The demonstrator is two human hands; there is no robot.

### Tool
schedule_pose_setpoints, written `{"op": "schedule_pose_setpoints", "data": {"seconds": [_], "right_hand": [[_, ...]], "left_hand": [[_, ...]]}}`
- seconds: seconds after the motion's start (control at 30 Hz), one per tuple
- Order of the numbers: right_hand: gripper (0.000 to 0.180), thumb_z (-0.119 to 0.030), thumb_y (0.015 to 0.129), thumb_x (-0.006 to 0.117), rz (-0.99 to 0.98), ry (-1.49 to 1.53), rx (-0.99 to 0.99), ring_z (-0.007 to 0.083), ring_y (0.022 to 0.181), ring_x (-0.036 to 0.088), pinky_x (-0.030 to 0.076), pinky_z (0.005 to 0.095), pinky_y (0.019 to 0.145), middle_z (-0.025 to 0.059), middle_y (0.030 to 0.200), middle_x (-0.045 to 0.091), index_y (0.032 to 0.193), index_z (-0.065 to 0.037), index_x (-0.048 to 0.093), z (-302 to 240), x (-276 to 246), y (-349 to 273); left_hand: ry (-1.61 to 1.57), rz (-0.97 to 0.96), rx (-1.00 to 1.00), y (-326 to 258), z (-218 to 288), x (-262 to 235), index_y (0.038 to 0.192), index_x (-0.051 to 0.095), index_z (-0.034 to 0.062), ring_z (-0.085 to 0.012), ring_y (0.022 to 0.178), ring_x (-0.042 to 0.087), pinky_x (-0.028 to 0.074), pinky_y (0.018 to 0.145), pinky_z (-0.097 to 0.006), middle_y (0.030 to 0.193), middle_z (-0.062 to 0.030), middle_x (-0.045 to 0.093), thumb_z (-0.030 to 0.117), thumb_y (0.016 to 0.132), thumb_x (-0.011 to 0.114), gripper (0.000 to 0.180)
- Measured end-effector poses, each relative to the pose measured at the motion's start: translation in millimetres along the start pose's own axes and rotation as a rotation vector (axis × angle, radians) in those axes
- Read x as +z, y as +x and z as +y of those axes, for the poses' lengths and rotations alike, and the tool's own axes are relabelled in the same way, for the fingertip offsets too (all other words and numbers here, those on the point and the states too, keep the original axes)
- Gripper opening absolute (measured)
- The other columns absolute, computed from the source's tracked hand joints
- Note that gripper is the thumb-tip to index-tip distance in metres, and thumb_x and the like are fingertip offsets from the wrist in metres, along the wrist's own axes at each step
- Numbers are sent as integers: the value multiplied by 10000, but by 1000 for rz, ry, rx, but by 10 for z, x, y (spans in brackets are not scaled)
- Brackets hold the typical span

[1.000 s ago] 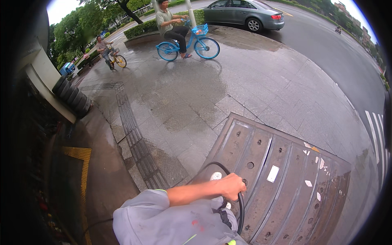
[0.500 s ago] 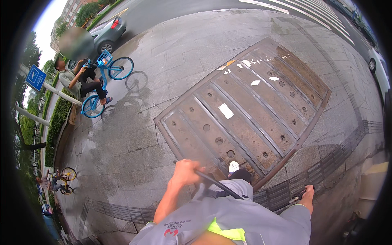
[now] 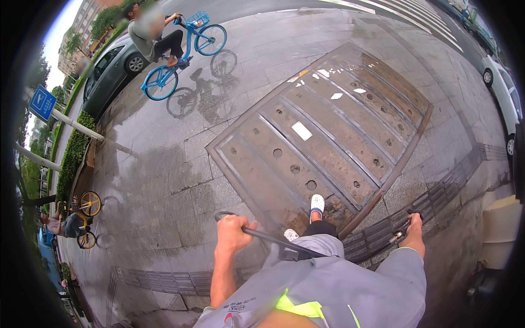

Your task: The person uses a high-pressure washer to clean a concrete floor inside a garage and then moves outside to clean the sidewalk and a metal manhole cover. The person systematically sprays the surfaces, moving the nozzle back and forth to remove dirt and grime.

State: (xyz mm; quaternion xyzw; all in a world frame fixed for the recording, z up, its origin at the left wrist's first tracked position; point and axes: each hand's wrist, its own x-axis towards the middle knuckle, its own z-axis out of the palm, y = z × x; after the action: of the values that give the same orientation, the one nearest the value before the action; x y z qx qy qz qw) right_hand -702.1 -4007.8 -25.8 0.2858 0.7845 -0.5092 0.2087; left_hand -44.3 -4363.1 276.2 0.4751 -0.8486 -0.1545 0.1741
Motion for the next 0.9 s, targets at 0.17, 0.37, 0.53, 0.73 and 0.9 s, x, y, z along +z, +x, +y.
{"op": "schedule_pose_setpoints", "data": {"seconds": [0.17,0.37,0.53,0.73,0.9], "right_hand": [[73,-94,665,605,-33,31,35,254,642,494,430,422,579,80,676,477,654,-43,554,126,-423,-308],[82,-58,683,589,74,156,19,270,570,467,411,429,527,112,712,496,647,-12,532,349,-1194,124],[154,-117,686,598,80,155,-78,251,603,436,365,437,575,84,697,475,641,-59,463,450,-1248,-60],[92,-126,699,573,-45,-77,-39,282,652,482,408,446,617,87,767,523,686,-66,505,474,-792,-799],[96,-127,705,576,-241,-286,-238,294,663,491,420,458,632,96,779,528,696,-62,505,114,270,-1539]], "left_hand": [[-37,27,-22,-479,-120,103,557,561,57,-337,550,559,439,553,-447,537,-118,530,265,764,851,412],[-97,29,14,-449,35,63,589,601,77,-370,607,609,487,595,-477,579,-138,586,262,757,817,330],[-114,19,36,-563,-72,162,617,636,74,-373,633,632,502,642,-474,604,-139,619,279,781,786,303],[-172,102,231,-499,109,336,631,630,77,-372,623,621,486,613,-484,593,-122,600,259,800,755,279],[-141,124,124,-762,-145,231,619,612,71,-366,620,628,501,652,-465,592,-114,609,236,798,752,281]]}}
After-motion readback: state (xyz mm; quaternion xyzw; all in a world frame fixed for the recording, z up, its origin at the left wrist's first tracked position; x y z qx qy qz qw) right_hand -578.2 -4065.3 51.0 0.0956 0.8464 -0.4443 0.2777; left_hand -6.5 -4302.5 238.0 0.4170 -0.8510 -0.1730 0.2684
